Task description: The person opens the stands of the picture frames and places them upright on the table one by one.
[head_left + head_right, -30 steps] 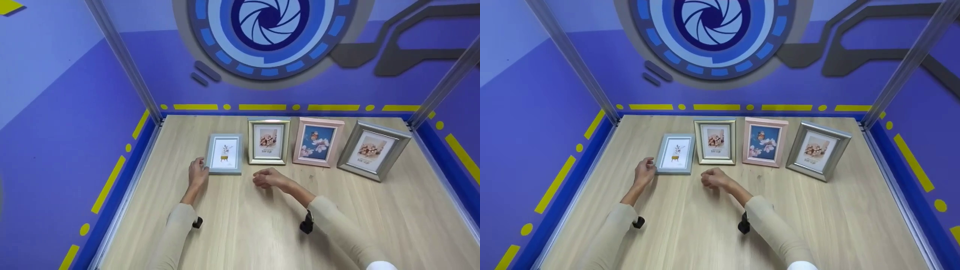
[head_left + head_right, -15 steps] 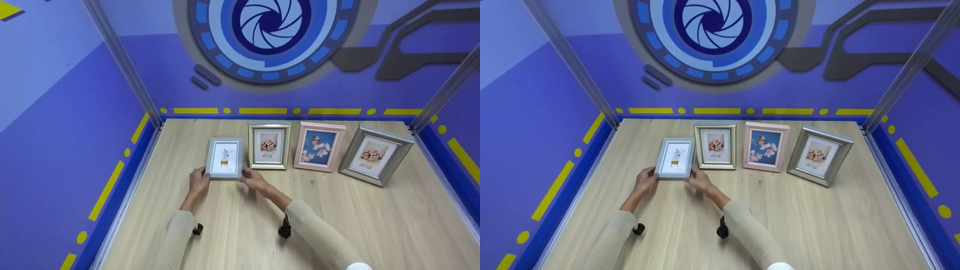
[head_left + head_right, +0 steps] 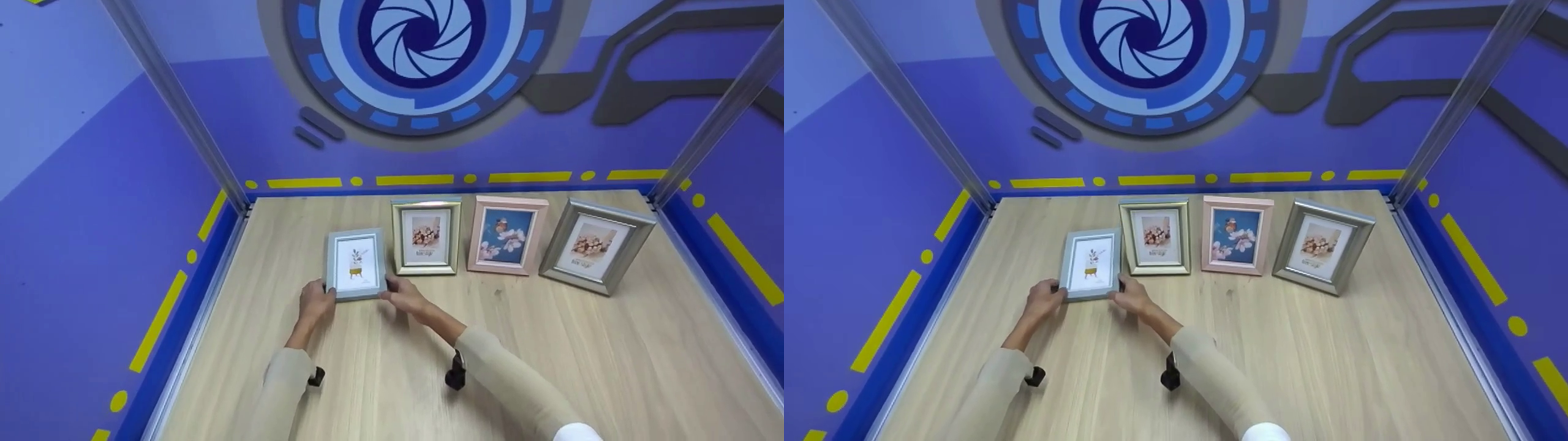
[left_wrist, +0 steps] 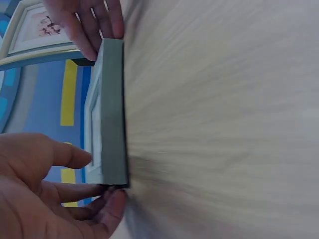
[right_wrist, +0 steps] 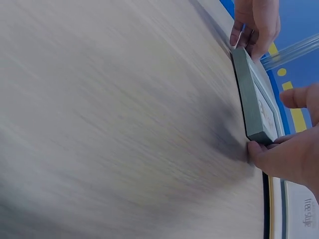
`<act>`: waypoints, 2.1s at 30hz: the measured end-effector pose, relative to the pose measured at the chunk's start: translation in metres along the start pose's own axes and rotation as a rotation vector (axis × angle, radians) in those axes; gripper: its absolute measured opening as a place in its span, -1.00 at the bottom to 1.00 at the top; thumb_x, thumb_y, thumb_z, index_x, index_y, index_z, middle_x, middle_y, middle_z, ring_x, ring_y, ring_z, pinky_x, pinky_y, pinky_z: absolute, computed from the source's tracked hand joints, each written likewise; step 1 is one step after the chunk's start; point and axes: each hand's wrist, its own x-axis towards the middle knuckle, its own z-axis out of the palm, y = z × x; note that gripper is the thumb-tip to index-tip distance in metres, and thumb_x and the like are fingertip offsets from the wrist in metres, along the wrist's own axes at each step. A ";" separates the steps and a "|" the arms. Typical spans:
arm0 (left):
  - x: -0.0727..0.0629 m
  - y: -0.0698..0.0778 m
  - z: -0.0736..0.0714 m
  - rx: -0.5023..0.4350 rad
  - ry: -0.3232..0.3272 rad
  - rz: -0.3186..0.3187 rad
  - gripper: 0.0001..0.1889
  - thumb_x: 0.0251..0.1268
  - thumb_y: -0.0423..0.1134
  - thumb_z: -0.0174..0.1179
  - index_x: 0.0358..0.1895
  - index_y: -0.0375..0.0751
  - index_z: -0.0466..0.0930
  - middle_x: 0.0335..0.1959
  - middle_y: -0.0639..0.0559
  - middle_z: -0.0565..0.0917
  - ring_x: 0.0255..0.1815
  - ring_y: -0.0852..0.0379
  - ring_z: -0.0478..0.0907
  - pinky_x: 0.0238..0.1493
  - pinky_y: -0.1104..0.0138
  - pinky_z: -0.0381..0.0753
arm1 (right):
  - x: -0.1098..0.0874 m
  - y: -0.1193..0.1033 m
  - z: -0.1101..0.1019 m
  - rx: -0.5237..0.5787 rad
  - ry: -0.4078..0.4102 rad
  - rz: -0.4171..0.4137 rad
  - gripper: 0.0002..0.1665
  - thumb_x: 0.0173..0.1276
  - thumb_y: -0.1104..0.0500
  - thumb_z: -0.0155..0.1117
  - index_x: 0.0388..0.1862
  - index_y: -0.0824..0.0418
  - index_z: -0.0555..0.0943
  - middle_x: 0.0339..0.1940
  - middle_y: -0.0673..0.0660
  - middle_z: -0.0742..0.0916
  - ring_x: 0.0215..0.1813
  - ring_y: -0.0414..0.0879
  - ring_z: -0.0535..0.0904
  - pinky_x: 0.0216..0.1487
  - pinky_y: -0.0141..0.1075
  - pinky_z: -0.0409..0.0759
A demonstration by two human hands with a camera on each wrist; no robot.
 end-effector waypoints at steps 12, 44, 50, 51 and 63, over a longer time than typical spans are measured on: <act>-0.010 0.009 -0.008 0.068 -0.075 -0.101 -0.82 0.33 -0.29 0.08 -0.33 -0.34 0.61 -0.60 0.06 0.46 -0.58 0.17 0.39 -0.62 0.43 0.29 | -0.008 0.000 -0.006 -0.192 0.130 0.004 -0.72 0.35 0.38 0.11 -0.03 0.54 0.56 -0.25 0.21 0.67 -0.14 -0.03 0.57 -0.14 -0.31 0.58; -0.031 0.013 -0.026 -0.536 -0.110 -0.345 -0.57 0.44 -0.49 0.07 0.32 -0.58 0.37 0.12 -0.32 0.55 0.00 -0.01 0.55 0.26 0.05 0.59 | -0.023 -0.030 -0.001 0.030 0.165 0.025 -0.33 0.37 0.53 0.10 0.48 0.48 0.34 0.22 0.47 0.61 0.22 0.25 0.59 0.08 -0.12 0.71; -0.041 0.028 -0.041 -0.597 -0.111 -0.267 -0.51 0.40 -0.53 0.10 0.37 -0.53 0.32 0.14 -0.32 0.55 0.12 -0.07 0.57 0.37 -0.02 0.52 | -0.033 -0.041 -0.012 0.049 0.123 -0.019 -0.31 0.34 0.56 0.10 0.47 0.53 0.30 0.27 0.50 0.55 0.26 0.33 0.56 0.13 -0.13 0.71; -0.044 0.031 -0.042 -0.604 -0.112 -0.250 -0.50 0.39 -0.54 0.11 0.37 -0.52 0.32 0.14 -0.33 0.57 0.12 -0.08 0.57 0.37 -0.02 0.53 | -0.036 -0.042 -0.015 0.045 0.113 -0.016 -0.30 0.35 0.56 0.10 0.48 0.52 0.29 0.28 0.50 0.54 0.27 0.33 0.55 0.14 -0.14 0.70; -0.072 0.068 -0.045 -0.651 -0.134 -0.062 -0.49 0.36 -0.56 0.17 0.37 -0.47 0.42 0.12 -0.28 0.58 0.02 0.04 0.59 0.26 0.08 0.64 | -0.073 -0.061 -0.058 0.030 0.018 0.016 -0.20 0.33 0.49 0.18 0.55 0.44 0.23 0.29 0.40 0.52 0.25 0.15 0.52 0.10 -0.33 0.62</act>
